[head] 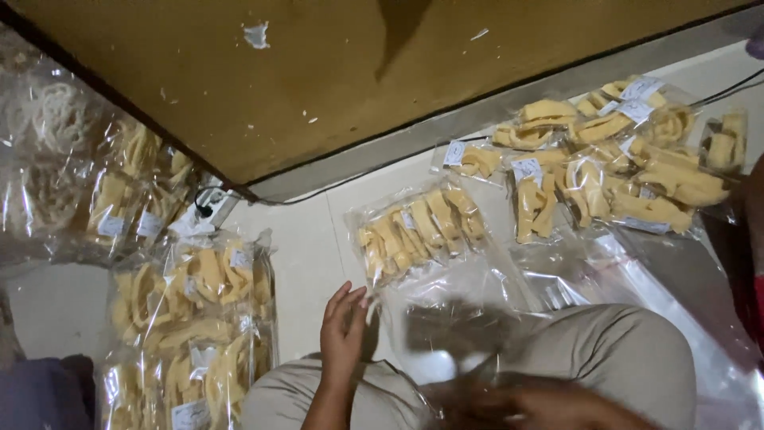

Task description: Manually packing dried food strips into clear plastic bags on the floor.

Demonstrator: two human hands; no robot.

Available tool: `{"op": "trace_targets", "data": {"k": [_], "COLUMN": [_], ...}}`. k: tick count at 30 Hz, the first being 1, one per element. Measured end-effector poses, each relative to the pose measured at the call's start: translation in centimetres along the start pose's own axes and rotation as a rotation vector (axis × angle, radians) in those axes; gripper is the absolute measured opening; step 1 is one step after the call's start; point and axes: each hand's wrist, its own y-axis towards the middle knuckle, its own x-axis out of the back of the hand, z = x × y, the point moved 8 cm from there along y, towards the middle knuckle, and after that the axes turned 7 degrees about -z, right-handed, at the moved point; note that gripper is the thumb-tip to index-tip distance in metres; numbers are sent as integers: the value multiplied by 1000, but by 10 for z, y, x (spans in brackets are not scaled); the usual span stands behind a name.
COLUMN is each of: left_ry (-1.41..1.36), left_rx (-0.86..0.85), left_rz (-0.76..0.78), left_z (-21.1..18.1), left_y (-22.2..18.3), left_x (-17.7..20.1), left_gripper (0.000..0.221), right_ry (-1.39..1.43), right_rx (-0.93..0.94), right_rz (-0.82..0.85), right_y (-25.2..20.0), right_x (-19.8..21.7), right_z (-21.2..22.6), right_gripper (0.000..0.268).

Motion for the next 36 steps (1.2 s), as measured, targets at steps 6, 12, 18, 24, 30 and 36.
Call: {"op": "trace_targets", "data": {"k": [6, 12, 18, 24, 30, 36], "left_ry": [-84, -125, -46, -86, -367, -459], "left_rx": [77, 109, 188, 151, 700, 812], "left_rz": [-62, -68, -4, -8, -25, -64], "left_z": [12, 48, 54, 71, 106, 159], "left_y": [12, 22, 27, 37, 51, 93], "left_x": [-7, -19, -29, -44, -69, -132], "left_gripper": [31, 32, 31, 34, 89, 104], "right_ry": [-863, -561, -708, -654, -456, -226], "right_rx": [376, 559, 412, 681, 642, 740], "right_rz": [184, -903, -1192, -1226, -1100, -875], "right_y": [-20, 89, 150, 131, 117, 124], "right_x": [93, 299, 353, 320, 298, 305], "right_z": [124, 236, 219, 232, 236, 223], "right_gripper": [50, 40, 85, 91, 103, 79]}}
